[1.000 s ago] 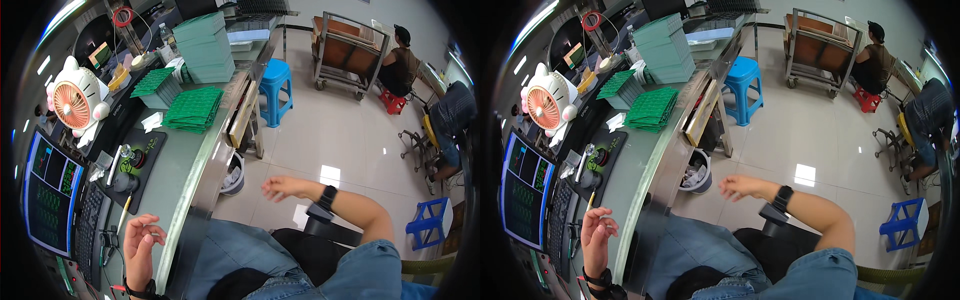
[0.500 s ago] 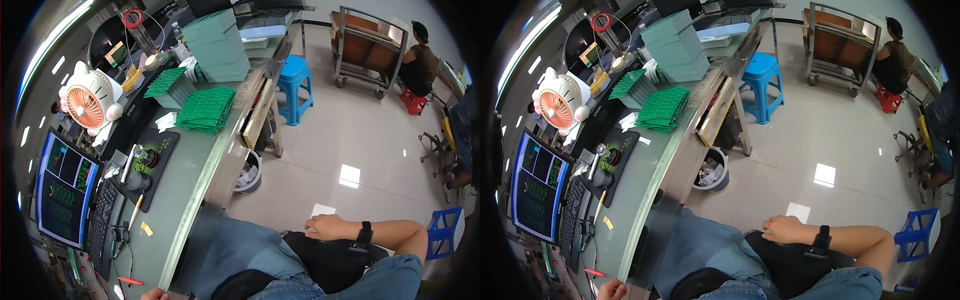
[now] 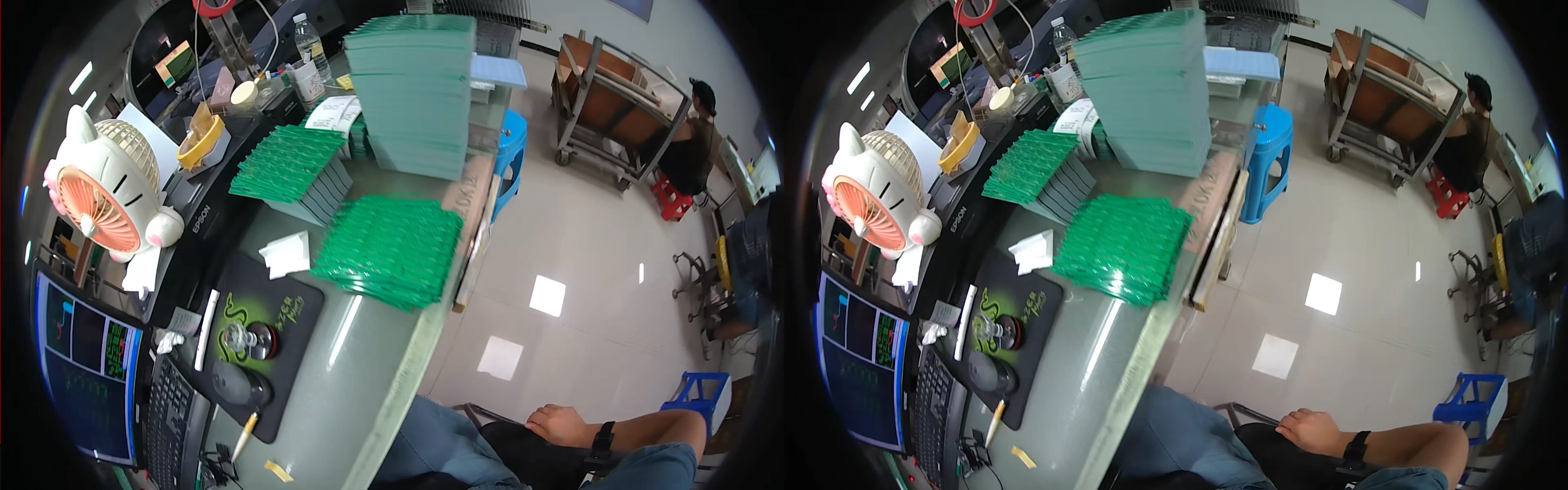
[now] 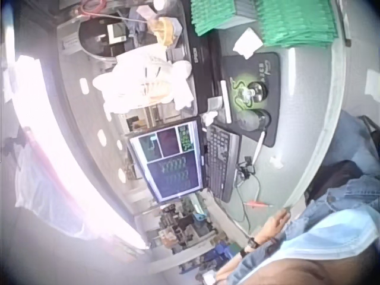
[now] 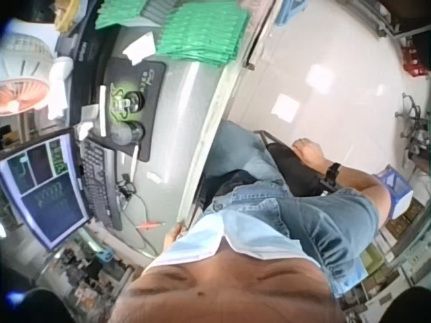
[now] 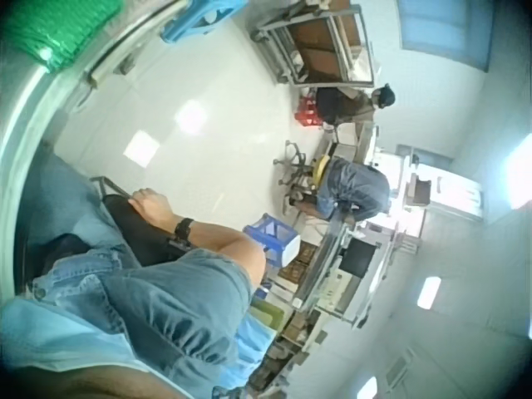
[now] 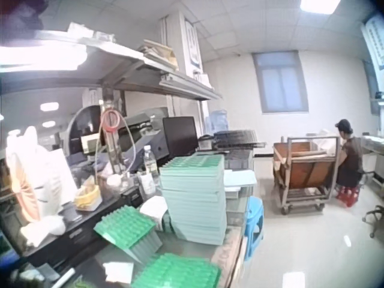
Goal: Using a multimeter to test components on a green printed circuit board while checking a printed parts list.
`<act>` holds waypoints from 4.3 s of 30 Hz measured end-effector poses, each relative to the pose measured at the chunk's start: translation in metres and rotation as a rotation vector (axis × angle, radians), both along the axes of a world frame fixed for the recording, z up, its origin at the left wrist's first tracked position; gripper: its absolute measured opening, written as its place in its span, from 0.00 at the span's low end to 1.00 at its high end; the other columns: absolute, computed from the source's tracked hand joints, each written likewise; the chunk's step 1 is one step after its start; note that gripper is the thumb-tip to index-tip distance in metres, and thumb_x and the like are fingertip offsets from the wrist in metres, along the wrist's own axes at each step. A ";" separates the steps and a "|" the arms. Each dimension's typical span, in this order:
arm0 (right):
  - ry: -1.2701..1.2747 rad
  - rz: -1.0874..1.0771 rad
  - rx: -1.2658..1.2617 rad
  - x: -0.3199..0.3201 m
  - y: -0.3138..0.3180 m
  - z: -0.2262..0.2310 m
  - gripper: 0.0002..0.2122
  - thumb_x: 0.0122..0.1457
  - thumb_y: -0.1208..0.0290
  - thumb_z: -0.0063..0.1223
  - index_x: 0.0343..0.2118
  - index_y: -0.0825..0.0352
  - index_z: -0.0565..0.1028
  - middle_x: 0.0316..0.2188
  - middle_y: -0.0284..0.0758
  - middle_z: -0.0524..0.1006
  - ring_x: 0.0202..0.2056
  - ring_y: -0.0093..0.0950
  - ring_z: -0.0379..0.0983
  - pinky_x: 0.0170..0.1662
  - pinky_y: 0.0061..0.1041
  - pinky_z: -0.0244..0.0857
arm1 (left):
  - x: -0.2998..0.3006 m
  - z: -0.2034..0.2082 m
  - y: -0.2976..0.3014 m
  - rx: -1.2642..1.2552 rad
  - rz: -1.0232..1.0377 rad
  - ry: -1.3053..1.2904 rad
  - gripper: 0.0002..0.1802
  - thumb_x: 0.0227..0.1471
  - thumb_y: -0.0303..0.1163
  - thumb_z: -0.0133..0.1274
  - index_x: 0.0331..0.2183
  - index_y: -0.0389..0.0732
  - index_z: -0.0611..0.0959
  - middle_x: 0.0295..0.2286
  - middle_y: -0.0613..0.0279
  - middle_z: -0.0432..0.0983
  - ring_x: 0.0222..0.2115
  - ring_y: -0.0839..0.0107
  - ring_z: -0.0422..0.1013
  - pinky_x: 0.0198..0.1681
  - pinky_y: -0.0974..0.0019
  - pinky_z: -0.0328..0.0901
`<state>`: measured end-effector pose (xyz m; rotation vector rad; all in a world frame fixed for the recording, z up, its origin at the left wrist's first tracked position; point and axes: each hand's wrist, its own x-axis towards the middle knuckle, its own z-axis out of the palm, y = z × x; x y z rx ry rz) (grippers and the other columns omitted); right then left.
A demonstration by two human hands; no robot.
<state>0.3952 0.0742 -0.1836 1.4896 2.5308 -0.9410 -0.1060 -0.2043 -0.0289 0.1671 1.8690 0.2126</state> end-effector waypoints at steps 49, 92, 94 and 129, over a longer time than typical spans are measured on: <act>0.174 0.171 0.349 -0.167 0.344 0.199 0.28 0.56 0.55 0.50 0.54 0.71 0.63 0.51 0.48 0.68 0.50 0.46 0.66 0.53 0.39 0.60 | 0.124 0.095 0.364 0.867 -0.051 -0.142 0.23 0.57 0.40 0.49 0.49 0.38 0.69 0.47 0.57 0.69 0.47 0.67 0.66 0.47 0.65 0.64; 0.748 0.381 -0.492 -0.201 0.330 0.198 0.39 0.49 0.71 0.62 0.62 0.66 0.51 0.60 0.42 0.58 0.61 0.33 0.55 0.62 0.30 0.48 | 0.185 0.039 0.455 1.248 0.160 0.421 0.41 0.41 0.24 0.62 0.55 0.36 0.60 0.51 0.50 0.61 0.51 0.61 0.63 0.54 0.62 0.59; 0.792 0.351 -0.563 -0.204 0.321 0.193 0.40 0.49 0.72 0.62 0.62 0.66 0.49 0.61 0.42 0.56 0.61 0.33 0.53 0.62 0.30 0.47 | 0.186 0.041 0.459 1.291 0.224 0.359 0.49 0.40 0.26 0.63 0.59 0.36 0.52 0.54 0.46 0.54 0.55 0.56 0.57 0.57 0.60 0.55; 0.664 0.428 -0.271 -0.186 0.322 0.198 0.32 0.55 0.73 0.54 0.60 0.71 0.52 0.57 0.50 0.60 0.59 0.44 0.56 0.59 0.36 0.51 | 0.207 0.036 0.439 1.189 0.178 0.605 0.33 0.45 0.20 0.54 0.54 0.35 0.62 0.50 0.46 0.64 0.53 0.51 0.59 0.57 0.58 0.54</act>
